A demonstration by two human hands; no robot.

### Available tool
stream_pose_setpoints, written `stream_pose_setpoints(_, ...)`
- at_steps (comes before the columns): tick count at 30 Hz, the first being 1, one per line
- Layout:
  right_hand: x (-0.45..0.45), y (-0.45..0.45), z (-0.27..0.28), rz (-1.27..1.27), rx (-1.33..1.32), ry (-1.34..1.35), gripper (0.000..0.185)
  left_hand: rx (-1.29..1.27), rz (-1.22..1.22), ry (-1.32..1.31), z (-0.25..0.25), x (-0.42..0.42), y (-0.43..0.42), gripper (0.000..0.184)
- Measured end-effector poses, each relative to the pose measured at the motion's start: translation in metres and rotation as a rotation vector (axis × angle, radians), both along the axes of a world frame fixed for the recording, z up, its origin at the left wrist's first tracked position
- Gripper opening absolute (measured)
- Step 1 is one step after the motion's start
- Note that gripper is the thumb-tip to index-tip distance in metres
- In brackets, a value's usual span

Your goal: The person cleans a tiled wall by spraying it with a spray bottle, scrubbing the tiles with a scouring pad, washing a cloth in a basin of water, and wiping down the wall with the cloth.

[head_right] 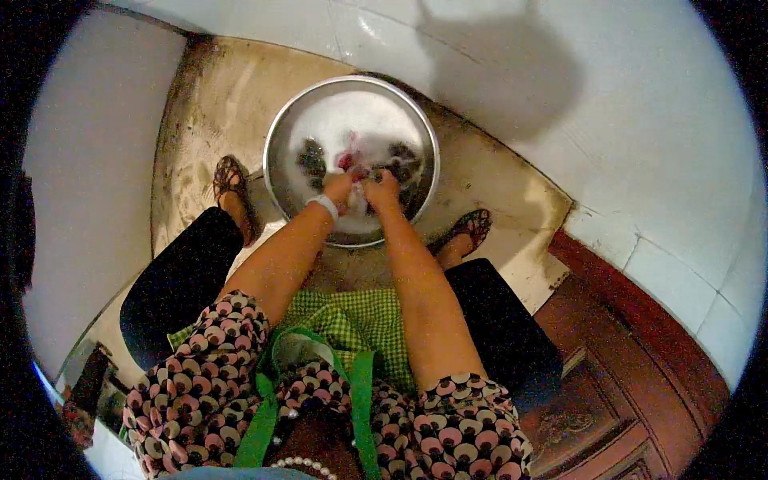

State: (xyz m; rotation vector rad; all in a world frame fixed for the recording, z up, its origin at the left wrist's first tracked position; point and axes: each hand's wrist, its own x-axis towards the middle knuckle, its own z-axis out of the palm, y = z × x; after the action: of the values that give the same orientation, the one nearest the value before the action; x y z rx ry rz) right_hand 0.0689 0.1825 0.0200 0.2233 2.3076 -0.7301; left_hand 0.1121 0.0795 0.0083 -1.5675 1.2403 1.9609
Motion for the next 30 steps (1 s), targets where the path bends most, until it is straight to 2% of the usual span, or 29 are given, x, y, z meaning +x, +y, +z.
stream_pose_setpoints(1, -0.008, 0.002, 0.026, -0.075, -0.209, -0.057, 0.055, 0.045, 0.057, -0.002, -0.032, 0.005, -0.004, 0.032)
stream_pose_setpoints(2, -0.011, 0.004, 0.044, -0.152, -0.42, -0.112, 0.048, 0.041, 0.046, 0.014, -0.029, 0.003, -0.01, 0.032)
stream_pose_setpoints(4, -0.015, 0.009, 0.06, -0.201, -0.506, -0.057, 0.046, -0.075, -0.053, 0.051, -0.012, -0.003, -0.017, 0.034)
stream_pose_setpoints(6, -0.021, 0.012, 0.077, 0.036, -0.508, 0.113, 0.042, -0.206, -0.144, 0.096, 0.01, -0.012, -0.026, 0.038)
stream_pose_setpoints(8, -0.026, 0.009, 0.093, 0.008, -0.631, 0.056, 0.038, -0.342, -0.223, 0.139, 0.033, -0.018, -0.04, 0.042)
stream_pose_setpoints(10, -0.024, 0.004, 0.098, -0.527, -0.985, -0.008, 0.042, -0.436, -0.198, 0.182, 0.041, -0.024, -0.047, 0.043)
stream_pose_setpoints(11, -0.022, 0.001, 0.1, -0.704, -1.073, -0.014, 0.047, -0.385, -0.183, 0.188, 0.045, -0.025, -0.051, 0.042)
stream_pose_setpoints(12, -0.021, 0.0, 0.122, -0.696, -1.089, -0.007, 0.047, -0.331, -0.17, 0.194, 0.069, -0.027, -0.052, 0.04)
stream_pose_setpoints(13, -0.021, 0.002, 0.157, -0.763, -1.291, -0.077, 0.047, -0.346, -0.223, 0.172, 0.116, -0.027, -0.05, 0.036)
stream_pose_setpoints(14, -0.022, 0.005, 0.18, -0.825, -1.493, -0.151, 0.047, -0.358, -0.222, 0.186, 0.127, -0.02, -0.047, 0.036)
stream_pose_setpoints(16, -0.024, 0.006, 0.184, -0.786, -1.424, -0.133, 0.05, -0.442, -0.331, 0.325, 0.146, -0.012, -0.045, 0.048)
stream_pose_setpoints(17, -0.024, 0.005, 0.181, -0.761, -1.248, -0.069, 0.052, -0.336, -0.261, 0.351, 0.107, -0.011, -0.05, 0.044)
stream_pose_setpoints(18, -0.024, 0.004, 0.184, -0.735, -1.075, -0.003, 0.053, -0.458, -0.33, 0.284, 0.103, -0.01, -0.05, 0.044)
stream_pose_setpoints(20, -0.019, 0.007, 0.195, -0.68, -1.086, -0.006, 0.057, -0.504, -0.449, 0.287, 0.15, -0.004, -0.039, 0.043)
stream_pose_setpoints(22, -0.019, 0.007, 0.197, -0.707, -1.07, -0.139, 0.06, -0.593, -0.604, 0.31, 0.156, -0.006, -0.04, 0.045)
stream_pose_setpoints(23, -0.014, 0.004, 0.197, -0.821, -1.047, -0.125, 0.061, -0.525, -0.609, 0.334, 0.168, -0.005, -0.04, 0.047)
stream_pose_setpoints(24, -0.014, 0.003, 0.194, -0.808, -1.062, -0.121, 0.061, -0.541, -0.602, 0.343, 0.192, -0.01, -0.04, 0.047)
stream_pose_setpoints(26, -0.014, 0.001, 0.187, -0.798, -0.889, -0.088, 0.057, -0.625, -0.576, 0.327, 0.224, -0.025, -0.046, 0.048)
stream_pose_setpoints(27, -0.011, -0.002, 0.19, -0.793, -0.903, -0.086, 0.057, -0.858, -0.587, 0.405, 0.192, -0.041, -0.06, 0.05)
stream_pose_setpoints(28, -0.007, -0.005, 0.193, -0.777, -0.846, -0.045, 0.054, -1.046, -0.658, 0.493, 0.229, -0.046, -0.062, 0.051)
stream_pose_setpoints(30, -0.002, -0.008, 0.19, -0.758, -0.798, 0.004, 0.052, -1.093, -0.662, 0.536, 0.266, -0.064, -0.072, 0.052)
